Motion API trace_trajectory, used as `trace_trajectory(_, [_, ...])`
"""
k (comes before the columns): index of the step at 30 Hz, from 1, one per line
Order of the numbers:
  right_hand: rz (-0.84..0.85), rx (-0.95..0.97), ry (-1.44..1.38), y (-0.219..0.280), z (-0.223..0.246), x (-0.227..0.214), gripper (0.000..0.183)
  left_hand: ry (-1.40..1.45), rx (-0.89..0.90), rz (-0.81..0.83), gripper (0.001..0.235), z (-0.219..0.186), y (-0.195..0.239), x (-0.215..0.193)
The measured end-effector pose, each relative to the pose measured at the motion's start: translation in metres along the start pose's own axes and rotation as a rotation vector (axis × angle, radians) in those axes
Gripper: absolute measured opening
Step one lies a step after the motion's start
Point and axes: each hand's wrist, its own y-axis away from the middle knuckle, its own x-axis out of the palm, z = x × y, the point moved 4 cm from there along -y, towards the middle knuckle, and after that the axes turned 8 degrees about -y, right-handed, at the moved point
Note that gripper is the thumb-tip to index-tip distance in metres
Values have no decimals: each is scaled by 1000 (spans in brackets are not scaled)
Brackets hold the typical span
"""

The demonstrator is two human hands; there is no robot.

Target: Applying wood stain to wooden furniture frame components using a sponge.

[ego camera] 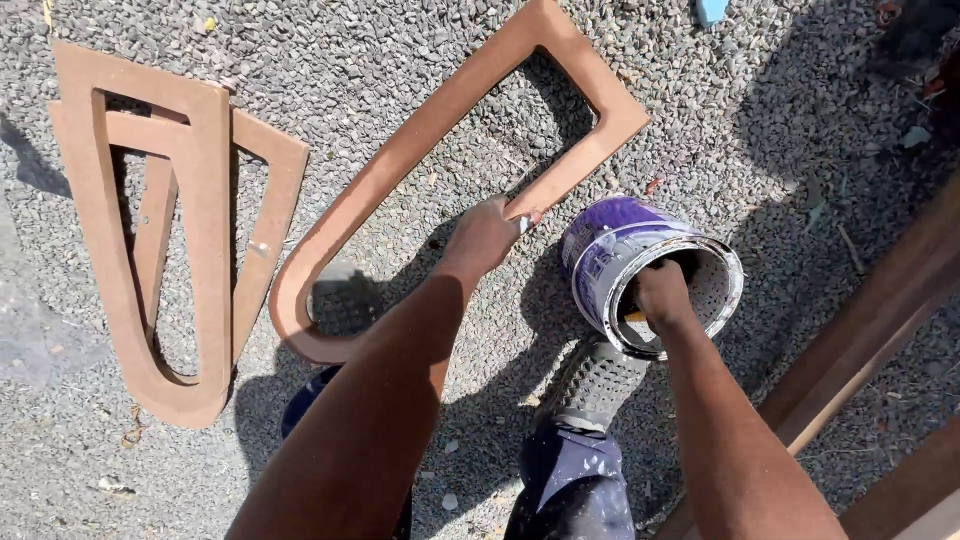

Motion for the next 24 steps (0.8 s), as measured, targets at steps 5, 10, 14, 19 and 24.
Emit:
trace_trajectory(5, [-72, -434, 366, 16, -40, 24, 31, -148, -194, 165, 68, 21, 41, -26])
trace_trajectory(10, [-105, -161, 92, 18, 18, -19, 27, -627, -358, 298, 56, 135, 36, -26])
trace_trajectory(14, [-49, 319, -322, 35, 53, -57, 25, -740, -141, 311, 47, 142, 55, -29])
trace_trajectory(19, [25, 277, -230, 33, 59, -63, 25, -508, -5, 203, 45, 66, 102, -29])
trace_trajectory(24, [112, 237, -136, 35, 59, -66, 26, -397, -54, 72, 41, 37, 106, -20])
